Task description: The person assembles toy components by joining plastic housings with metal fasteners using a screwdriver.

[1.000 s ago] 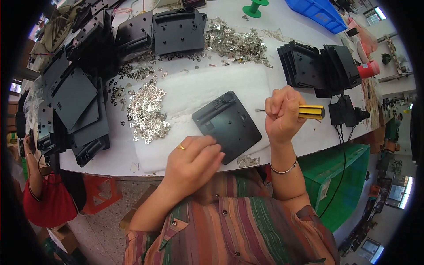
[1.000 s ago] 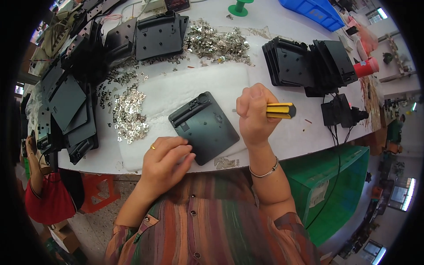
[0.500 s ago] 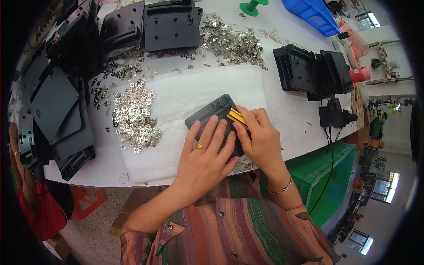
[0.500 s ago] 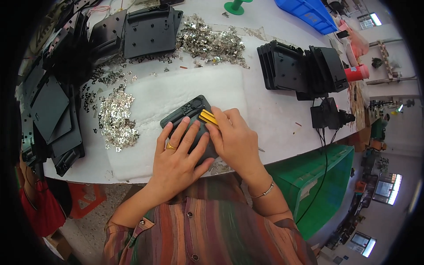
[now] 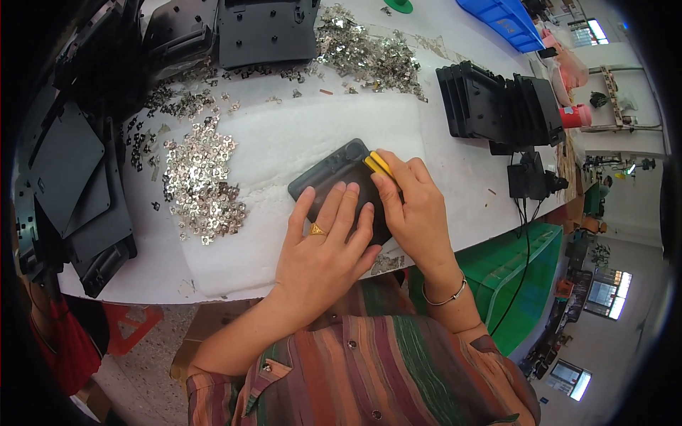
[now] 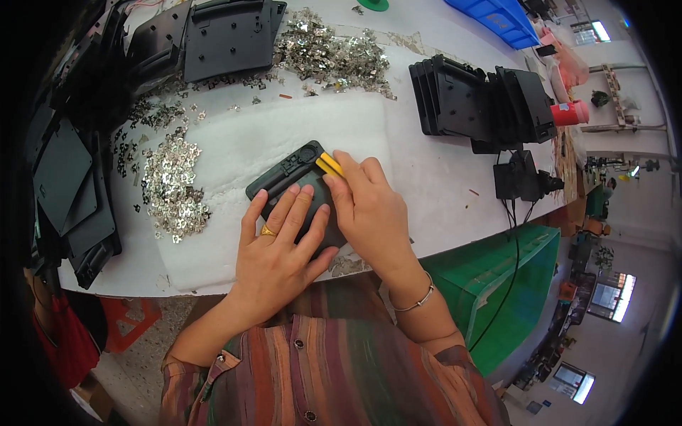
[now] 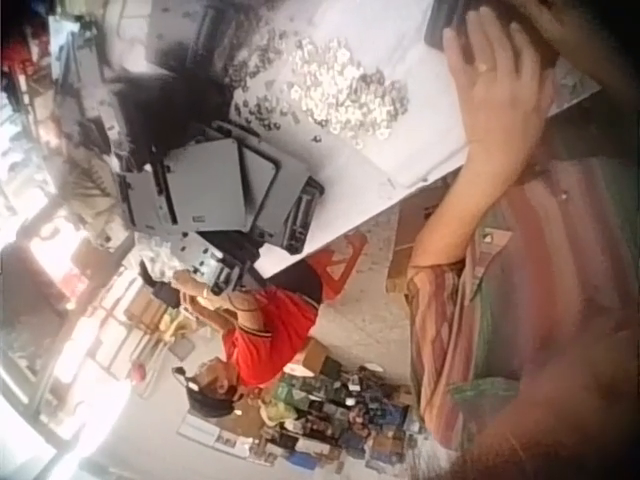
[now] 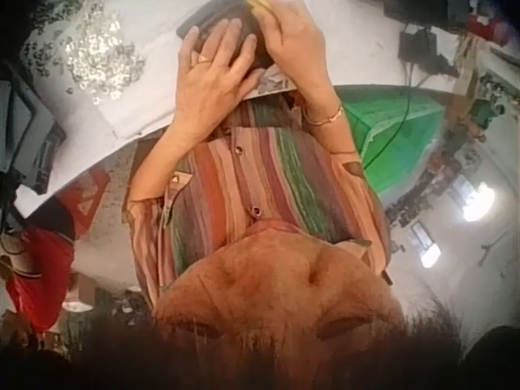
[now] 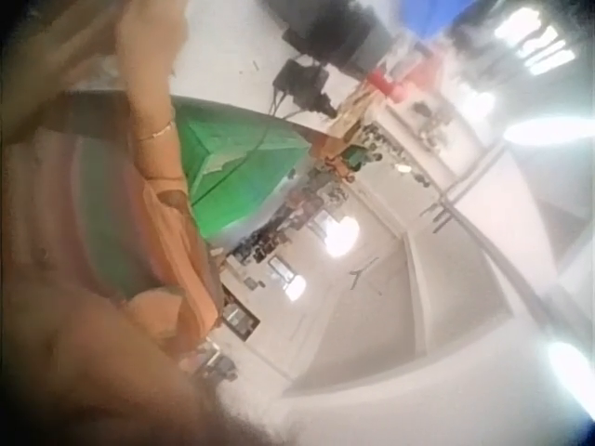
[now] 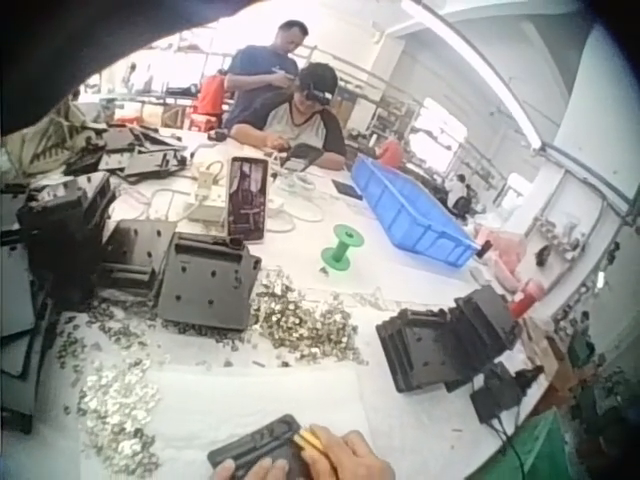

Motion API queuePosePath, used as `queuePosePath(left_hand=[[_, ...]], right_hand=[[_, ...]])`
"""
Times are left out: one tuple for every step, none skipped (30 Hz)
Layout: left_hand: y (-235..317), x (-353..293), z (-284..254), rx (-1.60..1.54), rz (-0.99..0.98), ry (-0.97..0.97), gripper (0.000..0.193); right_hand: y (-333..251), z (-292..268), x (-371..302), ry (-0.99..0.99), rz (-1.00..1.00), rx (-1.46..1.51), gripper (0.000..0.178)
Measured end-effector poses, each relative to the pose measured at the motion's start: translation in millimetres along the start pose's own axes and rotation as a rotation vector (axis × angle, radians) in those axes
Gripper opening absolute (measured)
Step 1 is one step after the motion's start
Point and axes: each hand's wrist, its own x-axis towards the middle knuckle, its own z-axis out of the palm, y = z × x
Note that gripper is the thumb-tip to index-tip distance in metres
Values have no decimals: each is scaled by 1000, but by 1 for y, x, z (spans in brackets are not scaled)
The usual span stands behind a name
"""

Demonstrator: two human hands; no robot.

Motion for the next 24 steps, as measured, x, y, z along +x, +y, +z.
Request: queuePosePath(left_hand=[[0,-1,0,-5,-2,2,49],[1,-2,0,-5,-5,5,49],[0,-1,1,-15,0,15,49],[0,-1,2,-25,5,25,48],[-1,-1,2,-22,2,30,48],[-1,-1,3,-24,0,26,49],[0,-2,3,-27,-3,21,49],[0,-3,3,-27,-8,22,49],[0,-3,3,-29,-6,23,50],[0,-3,2,-31,-4,23,50],[0,-2,2,-32,-4,22,50],[0,-1,2,-26,-1,21,50],[0,-1,2,-19,4,18,50],[0,-2,2,-21,3,15,50],[0,-2,1,-29,-1,11,50],[0,-2,1,-37,-4,7,50],[0,-3,1,-41,-2,5,50],[-1,-3,1,-33,-6,1,50],[-2,-2,1,-26,-11,-2,49],[-2,-1,1,-27,-11,0,49],[-2,-1,0,-31,-6,-1,49],[-1,-1,0,-34,-2,-3,49],[0,-2,0,-32,-6,-2,49],[-1,-2,0,-33,-2,-2,49]], right_hand=[[2,1,1,22,0,30,33],[7,0,4,20,-4,28,33],[14,-2,8,62,4,9,33],[17,-3,10,104,11,-8,33],[14,-2,10,105,5,-8,33],[10,-2,5,91,-30,44,35],[7,-1,1,76,-64,96,36],[7,3,-2,71,-105,66,38],[7,5,-4,70,-106,65,38],[6,6,-5,85,-95,44,38],[6,7,-5,99,-82,22,38],[7,6,-3,91,-66,36,38],[5,4,-1,88,-64,36,38],[3,2,1,63,-43,18,37],[2,1,3,39,-22,-1,37],[4,1,5,39,-17,-3,37],[7,3,7,21,-16,-86,36],[8,3,10,4,-17,-170,36],[11,1,11,6,-16,-174,36],[14,-3,11,-21,-23,-102,36],[15,-6,10,-51,-32,-28,36],[14,-6,9,-53,-35,-28,36],[14,-5,7,0,-19,-5,37],[12,-4,6,55,-5,21,39]])
